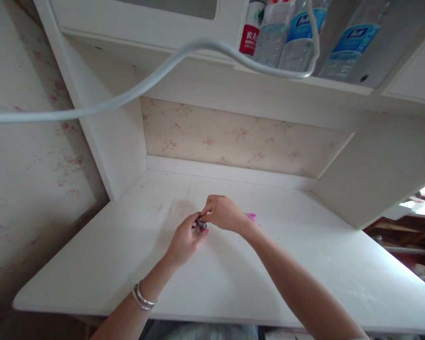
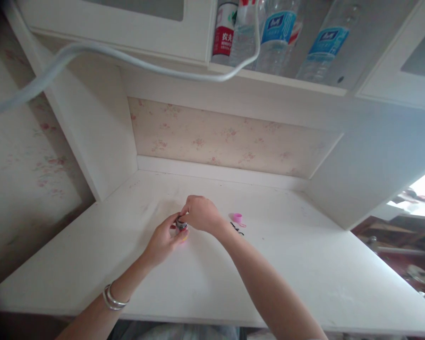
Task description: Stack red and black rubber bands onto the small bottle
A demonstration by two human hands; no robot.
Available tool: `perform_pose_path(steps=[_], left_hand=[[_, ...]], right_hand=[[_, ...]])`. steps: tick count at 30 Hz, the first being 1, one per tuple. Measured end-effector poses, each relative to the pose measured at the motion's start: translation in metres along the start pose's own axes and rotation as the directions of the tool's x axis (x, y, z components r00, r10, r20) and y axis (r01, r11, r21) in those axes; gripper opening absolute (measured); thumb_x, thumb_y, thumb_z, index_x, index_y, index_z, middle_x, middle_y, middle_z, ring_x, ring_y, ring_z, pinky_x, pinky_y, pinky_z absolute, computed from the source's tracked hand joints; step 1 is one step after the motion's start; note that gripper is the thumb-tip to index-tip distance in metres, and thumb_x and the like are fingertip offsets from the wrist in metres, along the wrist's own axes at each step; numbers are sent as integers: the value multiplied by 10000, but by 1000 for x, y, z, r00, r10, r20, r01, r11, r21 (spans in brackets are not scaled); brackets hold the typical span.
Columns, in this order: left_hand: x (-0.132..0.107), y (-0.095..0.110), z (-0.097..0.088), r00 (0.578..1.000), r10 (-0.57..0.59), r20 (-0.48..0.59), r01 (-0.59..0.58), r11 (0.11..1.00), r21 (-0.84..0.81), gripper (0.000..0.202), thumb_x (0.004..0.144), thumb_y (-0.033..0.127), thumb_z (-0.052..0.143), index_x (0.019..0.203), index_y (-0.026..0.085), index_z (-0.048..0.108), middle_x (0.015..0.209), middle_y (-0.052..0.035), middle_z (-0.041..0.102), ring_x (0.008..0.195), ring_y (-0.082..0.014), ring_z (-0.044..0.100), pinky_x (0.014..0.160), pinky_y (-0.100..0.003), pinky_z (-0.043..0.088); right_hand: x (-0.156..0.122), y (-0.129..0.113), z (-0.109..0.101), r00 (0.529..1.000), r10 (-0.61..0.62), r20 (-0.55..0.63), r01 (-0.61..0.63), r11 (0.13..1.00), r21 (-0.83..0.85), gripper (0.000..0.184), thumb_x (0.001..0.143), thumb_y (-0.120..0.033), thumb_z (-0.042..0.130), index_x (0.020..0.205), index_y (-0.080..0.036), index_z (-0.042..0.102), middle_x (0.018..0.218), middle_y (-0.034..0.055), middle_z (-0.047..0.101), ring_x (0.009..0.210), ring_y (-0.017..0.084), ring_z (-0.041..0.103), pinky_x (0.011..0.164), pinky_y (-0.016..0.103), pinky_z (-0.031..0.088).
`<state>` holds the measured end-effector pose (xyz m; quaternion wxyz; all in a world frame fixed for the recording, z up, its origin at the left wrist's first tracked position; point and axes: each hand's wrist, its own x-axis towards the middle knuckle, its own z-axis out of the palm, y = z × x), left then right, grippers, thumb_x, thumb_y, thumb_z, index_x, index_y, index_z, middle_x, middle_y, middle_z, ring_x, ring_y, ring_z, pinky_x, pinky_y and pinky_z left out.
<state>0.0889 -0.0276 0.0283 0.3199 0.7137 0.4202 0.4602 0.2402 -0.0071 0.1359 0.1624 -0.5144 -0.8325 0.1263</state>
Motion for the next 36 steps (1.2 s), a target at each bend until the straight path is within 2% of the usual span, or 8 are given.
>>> perform_pose_path(steps=[5,8,14,19,24,29,33,36], left_hand=[[0,6,1,997,-16,72,20,999,-48,413,790,306,623,1187,224,542,1084,-34,633,938,-149,597,867,-266,453],[0,8,1,995,-39,91,47,995,-91,421,798,296,615,1204,223,530,1085,-25,631,924,-134,596,858,-248,451],[-1,11,1,988,-60,146,75,992,-104,333,805,353,611,1099,198,589,963,-19,643,885,-141,588,811,-243,458],[-1,13,3,984,-48,170,77,982,-170,401,805,374,615,1165,205,565,1027,-21,639,908,-137,592,880,-259,451],[-1,15,9,984,-47,172,72,987,-141,461,783,316,633,1219,203,535,1043,-32,642,917,-142,597,867,-252,457],[3,15,12,984,-77,163,96,990,-108,476,782,303,623,1234,193,523,1034,-29,651,898,-141,605,847,-249,461],[3,16,11,977,-82,197,112,983,-146,480,762,280,641,1223,192,538,1076,-37,642,937,-149,603,850,-248,468],[4,18,14,974,-54,219,88,985,-148,460,752,261,651,1198,192,561,1084,-40,639,974,-156,593,893,-264,458]], right_hand=[[-7,12,-21,951,-194,240,174,979,101,160,775,-251,585,790,-211,739,953,18,636,762,119,572,713,221,392],[-11,10,-25,927,-120,355,62,983,170,221,823,-277,539,936,-164,692,893,43,647,739,135,578,659,229,402],[-9,11,-12,988,-13,154,-24,973,231,240,774,-381,642,749,-147,689,959,55,611,696,109,550,634,230,393],[-5,33,-4,981,-56,184,-27,907,420,201,692,-337,704,823,-184,701,998,32,558,788,112,546,656,207,412],[4,40,-4,940,143,310,-220,948,230,567,522,-362,779,1026,-208,571,884,4,586,688,133,517,542,218,359],[11,31,-2,927,200,316,-207,978,-13,384,552,-344,724,878,-204,579,825,18,601,687,175,533,537,252,352],[2,41,0,947,5,322,-105,950,293,337,611,-320,716,897,-209,577,836,4,595,732,155,540,583,240,388],[-7,55,-1,937,-106,333,-116,805,582,438,612,-269,746,1011,-207,574,895,6,580,809,138,539,685,234,426]])
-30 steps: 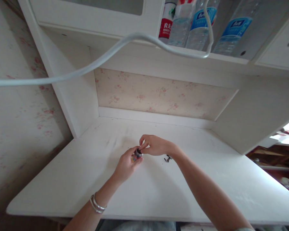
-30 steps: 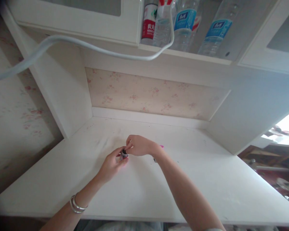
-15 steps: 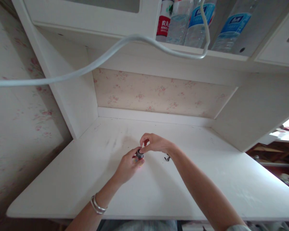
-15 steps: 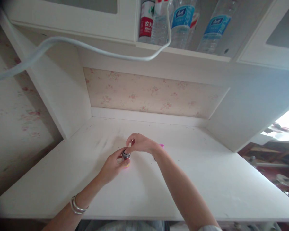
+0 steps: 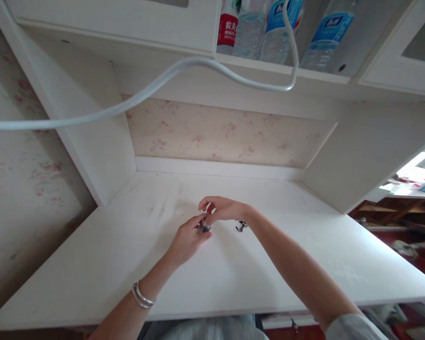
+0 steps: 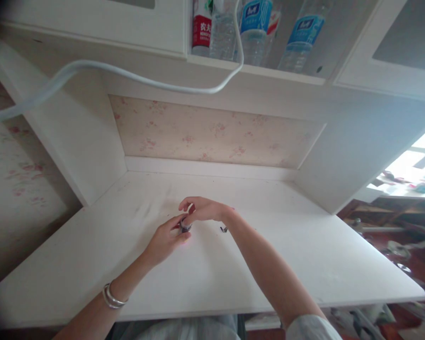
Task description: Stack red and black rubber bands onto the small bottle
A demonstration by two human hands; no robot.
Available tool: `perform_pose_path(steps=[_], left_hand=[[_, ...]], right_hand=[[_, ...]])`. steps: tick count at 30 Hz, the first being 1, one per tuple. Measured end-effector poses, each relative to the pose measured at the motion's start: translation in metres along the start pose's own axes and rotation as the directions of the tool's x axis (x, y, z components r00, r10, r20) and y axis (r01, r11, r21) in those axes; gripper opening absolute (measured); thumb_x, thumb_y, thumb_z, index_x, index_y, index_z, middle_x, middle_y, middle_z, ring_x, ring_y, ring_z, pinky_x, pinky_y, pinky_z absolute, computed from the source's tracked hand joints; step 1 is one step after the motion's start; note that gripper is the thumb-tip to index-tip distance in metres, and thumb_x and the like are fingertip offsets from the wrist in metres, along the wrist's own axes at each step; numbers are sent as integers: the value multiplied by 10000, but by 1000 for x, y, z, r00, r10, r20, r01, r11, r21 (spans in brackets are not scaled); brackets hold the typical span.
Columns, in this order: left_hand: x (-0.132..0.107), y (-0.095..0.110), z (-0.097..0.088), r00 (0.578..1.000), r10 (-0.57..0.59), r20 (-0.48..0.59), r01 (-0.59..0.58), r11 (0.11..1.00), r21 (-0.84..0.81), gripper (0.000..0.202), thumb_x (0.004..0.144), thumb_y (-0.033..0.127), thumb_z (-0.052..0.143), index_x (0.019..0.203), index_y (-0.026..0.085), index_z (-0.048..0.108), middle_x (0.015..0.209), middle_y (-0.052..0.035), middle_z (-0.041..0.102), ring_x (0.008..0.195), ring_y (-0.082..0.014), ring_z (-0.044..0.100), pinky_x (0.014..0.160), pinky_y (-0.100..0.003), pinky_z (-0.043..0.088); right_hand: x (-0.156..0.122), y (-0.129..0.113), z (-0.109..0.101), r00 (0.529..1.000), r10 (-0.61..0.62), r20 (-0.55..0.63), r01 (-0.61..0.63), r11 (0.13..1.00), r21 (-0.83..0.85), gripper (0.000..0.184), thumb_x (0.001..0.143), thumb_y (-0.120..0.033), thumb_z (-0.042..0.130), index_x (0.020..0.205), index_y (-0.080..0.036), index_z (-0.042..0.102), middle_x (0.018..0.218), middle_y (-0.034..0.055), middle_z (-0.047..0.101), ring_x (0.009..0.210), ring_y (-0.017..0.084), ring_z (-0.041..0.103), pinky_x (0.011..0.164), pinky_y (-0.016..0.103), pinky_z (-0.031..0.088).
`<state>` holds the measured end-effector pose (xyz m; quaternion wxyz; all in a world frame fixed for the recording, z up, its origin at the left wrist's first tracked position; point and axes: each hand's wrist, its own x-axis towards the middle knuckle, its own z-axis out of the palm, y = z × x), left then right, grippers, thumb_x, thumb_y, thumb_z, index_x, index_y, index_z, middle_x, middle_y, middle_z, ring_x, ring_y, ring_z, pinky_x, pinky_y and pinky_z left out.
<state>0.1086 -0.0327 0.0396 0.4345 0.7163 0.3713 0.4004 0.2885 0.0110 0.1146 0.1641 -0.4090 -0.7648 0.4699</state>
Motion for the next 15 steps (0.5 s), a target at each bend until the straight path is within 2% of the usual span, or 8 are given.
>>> perform_pose_path(steps=[2,4,6,7,9,11,13,15], left_hand=[[3,-1,4,1000,9,4,-9,1000,-7,466,750,259,654,1202,198,561,1116,-45,631,997,-160,589,932,-282,449],[6,-3,7,1000,14,8,-14,1000,-23,477,752,276,656,1212,199,557,1160,-59,617,1017,-168,587,949,-301,452],[10,-7,10,1000,17,3,-17,1000,-25,488,756,300,655,1222,195,552,1180,-74,610,1019,-176,593,942,-318,467],[13,-9,11,1000,18,-6,-18,1000,-19,499,757,311,656,1229,194,547,1184,-79,608,1014,-177,597,937,-325,475],[19,-14,13,999,20,-31,-21,1000,-8,528,757,326,659,1250,190,529,1199,-88,600,1009,-178,604,931,-338,487],[26,-17,16,998,33,-51,-33,999,2,549,752,327,664,1261,183,518,1213,-98,590,1007,-178,607,934,-345,491],[35,-20,21,996,56,-66,-55,998,15,546,748,312,667,1256,179,518,1209,-100,591,992,-169,612,934,-337,493],[44,-22,27,995,76,-68,-75,997,22,529,742,276,670,1242,185,523,1179,-85,604,961,-149,618,930,-318,494]], right_hand=[[-6,6,-6,999,-28,38,20,983,181,494,611,-249,758,1065,-198,572,933,19,570,845,135,535,738,242,434],[-11,12,-11,998,-43,39,30,956,293,493,621,-250,760,1076,-183,581,929,27,566,837,128,531,748,241,430],[-18,20,-17,997,-32,-77,55,946,319,426,666,-300,735,1047,-165,598,890,26,562,783,115,520,706,227,418],[-22,26,-19,985,-8,-170,59,952,300,386,708,-344,700,1031,-156,603,857,23,557,738,108,508,667,221,408],[-33,44,-23,926,74,-369,-8,984,179,348,800,-426,579,1003,-145,613,786,15,548,649,100,475,593,219,381],[-49,67,-26,838,145,-527,-197,979,-44,350,838,-437,489,949,-143,644,730,15,558,613,109,463,573,230,372],[-66,93,-26,804,160,-573,-282,950,-131,279,801,-359,519,878,-143,679,751,34,594,655,132,486,617,256,385],[-84,116,-24,794,161,-587,-332,923,-196,231,740,-280,570,883,-164,709,786,41,611,680,148,495,665,281,389]])
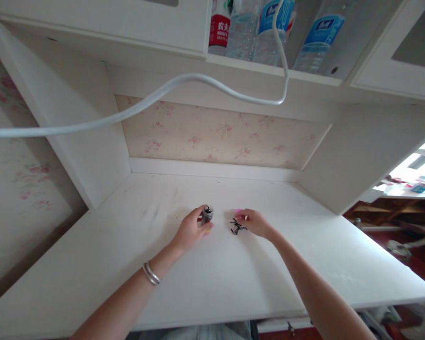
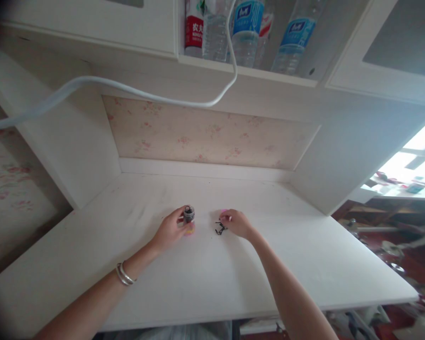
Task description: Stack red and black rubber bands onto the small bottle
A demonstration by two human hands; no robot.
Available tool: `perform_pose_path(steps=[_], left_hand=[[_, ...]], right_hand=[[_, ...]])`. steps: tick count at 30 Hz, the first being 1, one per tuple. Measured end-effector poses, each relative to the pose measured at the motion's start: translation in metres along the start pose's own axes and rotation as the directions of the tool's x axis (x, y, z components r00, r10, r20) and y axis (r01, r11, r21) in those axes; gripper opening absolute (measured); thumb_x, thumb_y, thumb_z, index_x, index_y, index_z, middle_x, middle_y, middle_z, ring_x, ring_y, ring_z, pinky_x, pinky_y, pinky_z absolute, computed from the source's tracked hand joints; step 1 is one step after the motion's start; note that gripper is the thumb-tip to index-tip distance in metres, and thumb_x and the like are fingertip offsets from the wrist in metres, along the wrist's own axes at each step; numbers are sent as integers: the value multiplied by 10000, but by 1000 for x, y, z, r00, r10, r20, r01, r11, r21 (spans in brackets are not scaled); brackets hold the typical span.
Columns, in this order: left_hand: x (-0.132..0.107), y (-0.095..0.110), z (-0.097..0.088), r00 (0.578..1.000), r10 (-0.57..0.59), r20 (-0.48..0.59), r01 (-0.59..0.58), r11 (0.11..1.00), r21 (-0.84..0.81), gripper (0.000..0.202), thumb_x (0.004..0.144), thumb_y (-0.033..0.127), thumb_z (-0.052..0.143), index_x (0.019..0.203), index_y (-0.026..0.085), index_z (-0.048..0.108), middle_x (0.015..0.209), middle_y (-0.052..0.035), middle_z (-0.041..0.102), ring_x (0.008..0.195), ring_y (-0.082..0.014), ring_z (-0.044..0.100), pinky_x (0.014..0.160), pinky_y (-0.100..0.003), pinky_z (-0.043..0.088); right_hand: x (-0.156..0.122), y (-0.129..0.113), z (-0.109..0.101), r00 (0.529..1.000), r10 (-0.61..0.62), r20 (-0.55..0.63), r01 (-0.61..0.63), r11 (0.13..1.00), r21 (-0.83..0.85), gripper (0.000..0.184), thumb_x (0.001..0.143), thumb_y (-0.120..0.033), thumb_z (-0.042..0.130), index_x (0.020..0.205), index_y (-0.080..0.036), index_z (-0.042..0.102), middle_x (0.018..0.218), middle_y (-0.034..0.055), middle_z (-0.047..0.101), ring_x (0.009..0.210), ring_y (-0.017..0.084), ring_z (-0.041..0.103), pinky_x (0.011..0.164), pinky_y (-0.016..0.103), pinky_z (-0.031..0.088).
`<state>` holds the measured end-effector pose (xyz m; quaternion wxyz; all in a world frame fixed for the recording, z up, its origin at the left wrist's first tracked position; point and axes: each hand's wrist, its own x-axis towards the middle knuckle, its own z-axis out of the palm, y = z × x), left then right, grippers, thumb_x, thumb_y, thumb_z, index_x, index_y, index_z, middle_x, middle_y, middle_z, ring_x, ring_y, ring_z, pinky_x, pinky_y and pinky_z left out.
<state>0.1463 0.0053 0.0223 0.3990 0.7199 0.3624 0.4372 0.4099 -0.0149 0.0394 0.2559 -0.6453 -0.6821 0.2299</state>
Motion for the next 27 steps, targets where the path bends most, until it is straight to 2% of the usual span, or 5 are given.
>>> perform_pose_path(steps=[7,11,15,20,27], left_hand=[[13,-10,11,999,21,29,-20,1000,-10,610,716,274,702,1270,191,460,1180,-88,583,1010,-156,596,943,-327,480],[-4,6,0,980,154,-125,-118,959,258,671,686,331,741,1275,198,447,1261,-112,482,1110,-199,518,971,-361,452],[-36,40,0,967,250,49,-245,861,446,273,861,324,538,1113,222,563,1097,-88,551,995,-179,554,943,-342,450],[-40,50,44,954,98,283,-234,835,498,228,882,313,492,1060,207,586,1021,-67,605,984,-202,571,903,-341,457],[0,34,111,968,-77,238,-131,653,746,348,874,262,480,1182,101,505,1060,-153,551,913,-229,599,797,-325,489]], right_hand=[[-21,40,7,998,-29,49,41,962,-269,374,776,-224,525,1119,-248,673,935,67,576,774,172,555,738,284,407],[-16,38,8,995,-94,40,101,958,-270,246,812,-275,553,994,-250,717,951,64,579,815,178,568,761,286,410],[-17,35,6,992,-120,28,123,948,-293,207,850,-296,524,877,-238,721,952,55,586,823,182,563,752,294,398],[-30,36,5,992,-98,-80,78,971,-225,275,887,-302,447,893,-189,697,920,77,566,783,177,556,745,300,399],[-57,56,12,958,-6,-287,-2,1000,-26,297,870,-360,456,886,-171,684,851,65,555,713,164,533,672,285,409]])
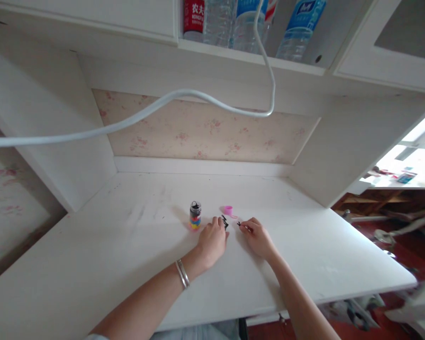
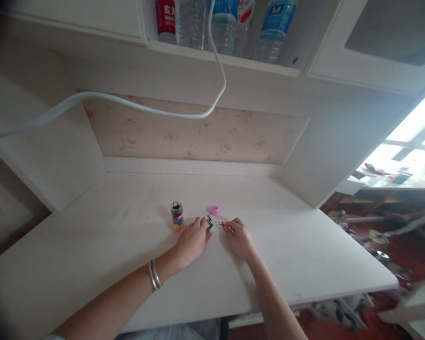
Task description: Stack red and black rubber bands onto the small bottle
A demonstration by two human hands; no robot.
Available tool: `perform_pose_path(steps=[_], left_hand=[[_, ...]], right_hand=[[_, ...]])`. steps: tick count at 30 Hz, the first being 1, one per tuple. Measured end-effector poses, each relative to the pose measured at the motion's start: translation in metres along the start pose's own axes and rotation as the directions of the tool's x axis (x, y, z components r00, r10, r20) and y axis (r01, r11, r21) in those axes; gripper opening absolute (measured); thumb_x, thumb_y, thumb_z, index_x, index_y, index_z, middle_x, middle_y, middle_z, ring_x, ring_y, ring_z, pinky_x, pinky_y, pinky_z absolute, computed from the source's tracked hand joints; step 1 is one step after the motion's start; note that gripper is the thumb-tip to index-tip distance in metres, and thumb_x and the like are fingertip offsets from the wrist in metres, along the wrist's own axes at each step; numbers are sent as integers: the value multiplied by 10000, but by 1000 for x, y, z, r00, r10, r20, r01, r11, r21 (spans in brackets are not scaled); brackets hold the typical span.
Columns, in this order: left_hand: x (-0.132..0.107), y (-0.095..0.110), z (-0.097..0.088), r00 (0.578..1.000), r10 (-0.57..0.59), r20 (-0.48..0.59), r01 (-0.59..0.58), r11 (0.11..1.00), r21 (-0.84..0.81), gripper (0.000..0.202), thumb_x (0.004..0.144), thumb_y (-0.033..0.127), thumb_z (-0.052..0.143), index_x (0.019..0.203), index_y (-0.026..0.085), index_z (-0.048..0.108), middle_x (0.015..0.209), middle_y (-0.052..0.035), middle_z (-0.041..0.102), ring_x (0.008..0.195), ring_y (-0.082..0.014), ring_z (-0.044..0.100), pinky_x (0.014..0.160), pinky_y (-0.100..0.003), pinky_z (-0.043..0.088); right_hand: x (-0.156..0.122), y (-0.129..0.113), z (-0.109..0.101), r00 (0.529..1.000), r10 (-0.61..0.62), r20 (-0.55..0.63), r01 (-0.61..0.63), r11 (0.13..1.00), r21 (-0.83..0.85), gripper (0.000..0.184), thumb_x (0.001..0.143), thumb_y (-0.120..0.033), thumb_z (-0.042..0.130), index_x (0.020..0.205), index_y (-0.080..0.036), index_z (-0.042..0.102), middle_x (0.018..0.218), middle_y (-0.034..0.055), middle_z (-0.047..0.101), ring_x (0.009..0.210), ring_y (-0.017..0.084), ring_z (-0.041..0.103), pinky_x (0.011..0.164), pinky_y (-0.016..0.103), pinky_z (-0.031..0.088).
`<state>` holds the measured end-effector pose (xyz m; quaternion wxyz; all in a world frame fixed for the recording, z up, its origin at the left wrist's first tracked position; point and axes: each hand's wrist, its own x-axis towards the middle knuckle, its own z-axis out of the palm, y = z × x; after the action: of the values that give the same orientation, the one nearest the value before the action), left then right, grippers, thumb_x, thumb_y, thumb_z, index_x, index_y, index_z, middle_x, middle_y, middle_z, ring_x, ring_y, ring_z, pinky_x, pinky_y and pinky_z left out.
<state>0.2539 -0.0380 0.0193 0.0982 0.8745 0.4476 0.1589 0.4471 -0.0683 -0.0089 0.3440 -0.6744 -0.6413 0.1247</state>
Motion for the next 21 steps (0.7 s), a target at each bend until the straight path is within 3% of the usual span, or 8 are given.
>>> perform_pose_path(steps=[5,11,16,21], left_hand=[[26,11,14,999,-34,8,33,998,59,300,862,147,441,1124,60,558,1069,-203,549,908,-260,609,782,-361,510],[43,10,9,999,-9,41,7,998,62,362,849,40,319,990,113,645,1017,-173,618,876,-210,630,804,-322,517],[39,8,4,998,40,44,-43,997,65,366,862,57,314,991,130,648,1003,-155,638,899,-218,634,812,-324,505],[16,7,-8,1000,27,12,-27,997,66,302,899,149,341,993,168,627,990,-122,633,820,-213,646,728,-310,492]], right_hand=[[-9,10,0,995,44,-87,-42,999,19,297,863,-382,455,862,-187,679,866,75,567,762,186,548,722,308,421],[-10,12,1,994,69,-82,-66,997,33,305,859,-397,448,871,-196,677,874,82,572,771,196,556,726,318,434],[-11,11,3,996,54,-71,-52,998,36,310,862,-398,446,876,-197,681,876,78,567,765,189,555,724,310,430],[-12,11,3,995,44,-90,-40,998,42,305,868,-394,452,873,-196,684,859,68,562,748,180,548,710,298,413]])
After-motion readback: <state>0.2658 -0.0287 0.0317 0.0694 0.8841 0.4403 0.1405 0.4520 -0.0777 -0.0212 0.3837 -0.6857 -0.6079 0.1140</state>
